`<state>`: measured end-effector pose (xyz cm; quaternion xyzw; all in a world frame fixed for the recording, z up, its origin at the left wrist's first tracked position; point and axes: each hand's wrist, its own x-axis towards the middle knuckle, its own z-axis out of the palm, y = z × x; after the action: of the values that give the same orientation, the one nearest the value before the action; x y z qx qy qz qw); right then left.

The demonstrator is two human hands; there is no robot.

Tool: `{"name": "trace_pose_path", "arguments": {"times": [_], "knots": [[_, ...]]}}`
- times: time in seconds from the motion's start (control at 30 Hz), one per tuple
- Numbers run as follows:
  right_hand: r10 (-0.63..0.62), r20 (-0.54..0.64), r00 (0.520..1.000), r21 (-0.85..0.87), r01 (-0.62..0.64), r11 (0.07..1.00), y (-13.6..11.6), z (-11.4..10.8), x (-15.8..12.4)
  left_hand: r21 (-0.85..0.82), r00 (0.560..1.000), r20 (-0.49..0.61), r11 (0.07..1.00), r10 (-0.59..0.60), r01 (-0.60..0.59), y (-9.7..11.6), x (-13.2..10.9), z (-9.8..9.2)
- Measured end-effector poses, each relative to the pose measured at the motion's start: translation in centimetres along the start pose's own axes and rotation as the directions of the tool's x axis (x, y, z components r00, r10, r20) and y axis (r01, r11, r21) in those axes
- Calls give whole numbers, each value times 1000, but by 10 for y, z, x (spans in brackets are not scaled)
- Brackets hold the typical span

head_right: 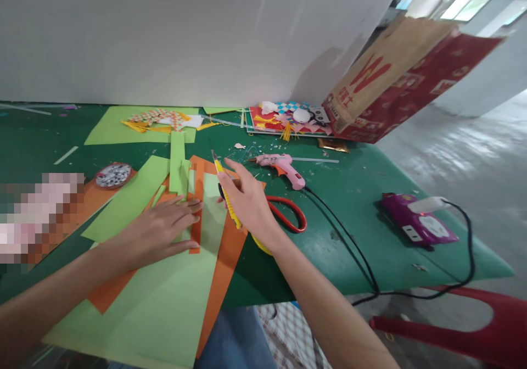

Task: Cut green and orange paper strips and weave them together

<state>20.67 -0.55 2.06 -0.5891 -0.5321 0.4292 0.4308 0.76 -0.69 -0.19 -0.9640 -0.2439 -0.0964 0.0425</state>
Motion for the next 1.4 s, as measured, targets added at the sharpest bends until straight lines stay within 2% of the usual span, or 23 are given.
{"name": "trace_pose_path", "arguments": {"times": [0.23,0.33,0.43,0.63,0.8,0.93,1.03,1.07,1.13,1.23,1.3,1.4], "knots": [[-9,-2,1000,-44,8,999,1,3,-4,122,999,-21,992,-27,29,-2,3,7],[-19,-12,1000,-39,19,999,2,2,-3,142,998,-47,989,38,-31,-1,1,6],[-46,-9,999,-52,46,998,3,1,-2,73,992,-89,994,94,-87,-2,-1,5],[-63,6,998,-88,63,994,3,2,-3,39,999,-30,999,-22,23,-14,0,17],[-102,-11,995,-171,98,980,3,1,-2,-72,990,2,987,-143,143,-18,1,20],[-156,70,985,-302,170,938,2,-7,-12,-64,987,20,985,-161,162,-17,1,18],[-218,71,973,-448,226,865,9,-15,-31,-33,993,-15,993,-115,114,-17,0,18],[-285,56,957,-501,274,821,13,-17,-38,-19,995,-34,996,-89,89,-17,-1,18],[-421,80,904,-617,376,691,23,-22,-52,9,996,-83,999,-38,39,-17,-1,19],[-553,119,825,-746,442,498,36,-27,-67,33,990,-138,999,-3,8,-16,-2,19],[-583,181,792,-782,475,403,40,-31,-72,29,990,-143,1000,-3,8,-16,-1,18],[-596,278,753,-765,549,337,42,-36,-75,-6,992,-124,999,-36,35,-16,0,18]]}}
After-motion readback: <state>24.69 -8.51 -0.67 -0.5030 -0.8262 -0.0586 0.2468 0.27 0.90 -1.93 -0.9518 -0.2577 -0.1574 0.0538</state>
